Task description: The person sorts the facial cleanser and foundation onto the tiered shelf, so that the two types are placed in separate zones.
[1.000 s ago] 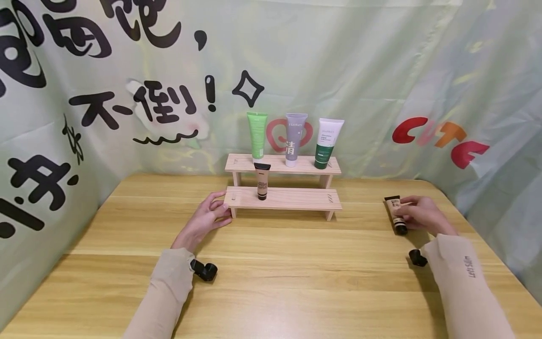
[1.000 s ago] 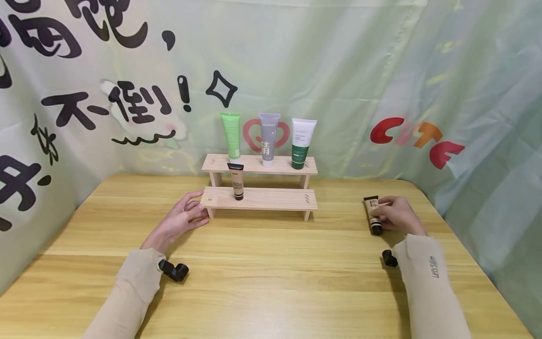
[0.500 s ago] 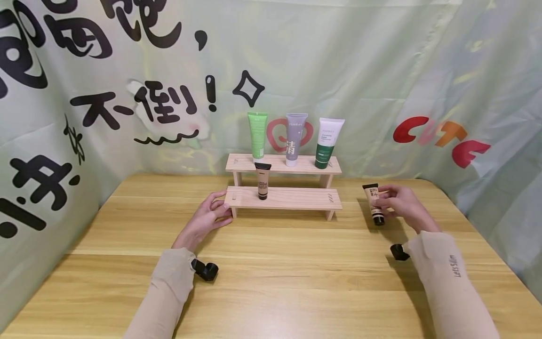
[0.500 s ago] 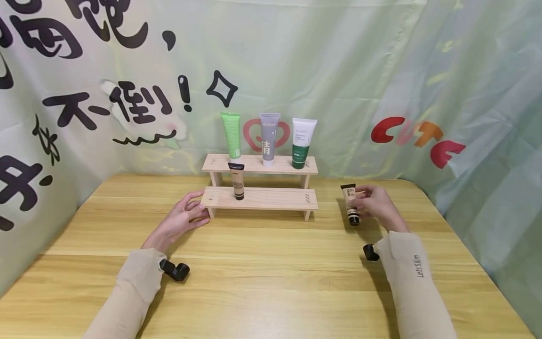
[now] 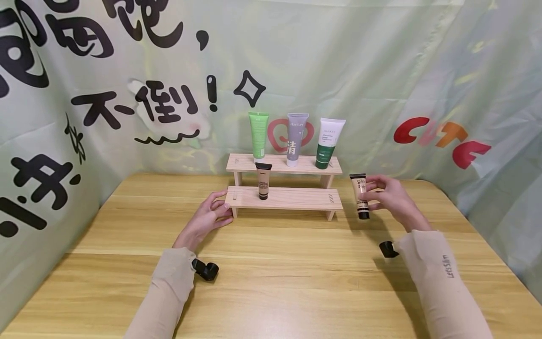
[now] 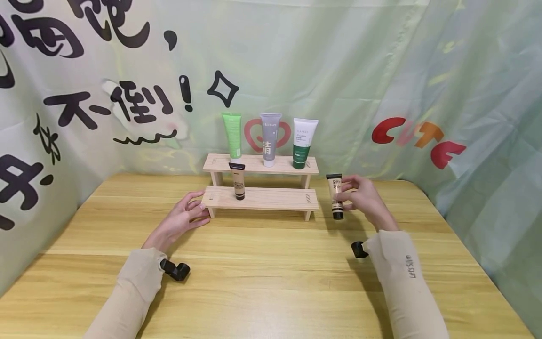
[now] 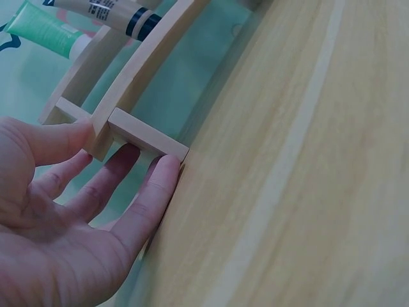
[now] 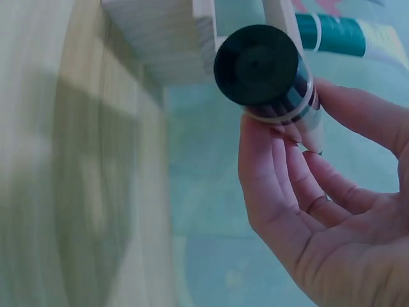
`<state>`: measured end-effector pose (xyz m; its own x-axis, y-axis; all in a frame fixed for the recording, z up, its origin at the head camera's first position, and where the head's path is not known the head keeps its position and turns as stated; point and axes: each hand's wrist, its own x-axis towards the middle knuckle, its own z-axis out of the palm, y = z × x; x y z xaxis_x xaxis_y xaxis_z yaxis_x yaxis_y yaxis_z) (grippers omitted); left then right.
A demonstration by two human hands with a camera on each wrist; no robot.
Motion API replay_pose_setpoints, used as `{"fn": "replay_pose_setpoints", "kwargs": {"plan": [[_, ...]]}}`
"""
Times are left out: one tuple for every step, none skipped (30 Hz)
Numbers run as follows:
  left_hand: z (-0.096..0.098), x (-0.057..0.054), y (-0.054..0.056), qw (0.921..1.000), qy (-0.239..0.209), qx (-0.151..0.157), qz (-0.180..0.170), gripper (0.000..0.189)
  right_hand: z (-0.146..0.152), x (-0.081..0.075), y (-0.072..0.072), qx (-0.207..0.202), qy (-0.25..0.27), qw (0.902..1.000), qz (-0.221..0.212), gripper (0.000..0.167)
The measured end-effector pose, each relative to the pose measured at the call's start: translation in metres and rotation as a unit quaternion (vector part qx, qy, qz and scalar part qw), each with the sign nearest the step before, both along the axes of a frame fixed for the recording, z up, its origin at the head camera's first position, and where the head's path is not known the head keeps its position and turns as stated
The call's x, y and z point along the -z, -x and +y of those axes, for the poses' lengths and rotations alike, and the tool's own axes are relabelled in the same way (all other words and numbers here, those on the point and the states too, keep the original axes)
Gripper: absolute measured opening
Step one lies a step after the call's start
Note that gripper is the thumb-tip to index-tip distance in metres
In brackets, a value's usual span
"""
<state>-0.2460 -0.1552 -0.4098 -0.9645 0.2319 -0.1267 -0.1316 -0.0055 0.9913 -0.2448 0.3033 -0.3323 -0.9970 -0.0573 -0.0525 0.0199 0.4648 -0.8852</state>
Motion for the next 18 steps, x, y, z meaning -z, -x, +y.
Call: {"fn": "replay_pose_setpoints", "kwargs": {"plan": [[0.000, 0.000, 0.000, 1.0000, 0.001, 0.001, 0.000, 0.051, -0.002, -0.001, 0.000, -0.001, 0.003, 1.0000, 0.004, 0.067], [0.000, 0.000, 0.000, 1.0000, 0.001, 0.000, 0.000, 0.051, -0.004, -0.001, 0.000, -0.002, 0.009, 0.9999, 0.009, 0.067], [0.000, 0.000, 0.000, 1.0000, 0.002, 0.001, 0.000, 0.051, -0.007, -0.002, 0.000, -0.003, 0.016, 0.9998, 0.014, 0.066], [0.000, -0.001, 0.000, 1.0000, 0.002, 0.000, 0.000, 0.051, -0.010, -0.003, 0.001, -0.003, 0.023, 0.9995, 0.020, 0.066], [0.000, -0.001, 0.000, 1.0000, 0.002, 0.000, 0.000, 0.051, -0.012, -0.004, 0.000, -0.003, 0.030, 0.9992, 0.026, 0.065], [0.000, -0.001, 0.000, 1.0000, 0.002, 0.000, 0.000, 0.051, -0.015, -0.005, 0.000, -0.003, 0.039, 0.9987, 0.032, 0.064], [0.000, -0.001, 0.000, 1.0000, 0.001, 0.000, 0.000, 0.051, -0.018, -0.007, 0.000, -0.001, 0.049, 0.9981, 0.039, 0.064], [0.000, -0.001, 0.000, 1.0000, 0.000, -0.001, 0.000, 0.051, -0.022, -0.008, 0.000, 0.000, 0.059, 0.9972, 0.046, 0.062], [0.001, -0.001, 0.000, 1.0000, 0.000, 0.000, 0.001, 0.051, -0.025, -0.010, 0.000, 0.002, 0.070, 0.9962, 0.052, 0.061], [0.000, -0.001, 0.000, 1.0000, 0.000, -0.001, 0.001, 0.051, -0.028, -0.011, 0.000, 0.005, 0.080, 0.9950, 0.058, 0.058], [0.000, -0.001, 0.000, 1.0000, 0.000, 0.000, 0.002, 0.051, -0.031, -0.012, 0.000, 0.008, 0.087, 0.9940, 0.066, 0.056], [0.000, -0.001, 0.000, 1.0000, 0.000, 0.000, 0.001, 0.051, -0.035, -0.012, 0.000, 0.012, 0.094, 0.9929, 0.073, 0.054], [0.000, 0.000, 0.000, 1.0000, 0.000, -0.001, 0.001, 0.051, -0.038, -0.013, 0.000, 0.016, 0.099, 0.9918, 0.080, 0.053], [0.000, -0.001, 0.000, 1.0000, 0.000, -0.001, 0.001, 0.051, -0.041, -0.013, 0.001, 0.020, 0.103, 0.9907, 0.087, 0.051], [0.000, -0.001, 0.000, 1.0000, 0.000, -0.001, 0.001, 0.051, -0.045, -0.013, 0.001, 0.026, 0.104, 0.9896, 0.095, 0.050], [0.000, -0.001, 0.000, 1.0000, 0.000, 0.000, 0.001, 0.051, -0.048, -0.012, 0.002, 0.032, 0.102, 0.9887, 0.105, 0.050], [0.000, -0.001, 0.000, 1.0000, 0.001, 0.001, 0.001, 0.051, -0.051, -0.011, 0.003, 0.036, 0.099, 0.9879, 0.115, 0.050], [0.000, -0.001, -0.001, 1.0000, 0.001, 0.001, 0.001, 0.050, -0.055, -0.010, 0.003, 0.039, 0.097, 0.9868, 0.124, 0.050]]}}
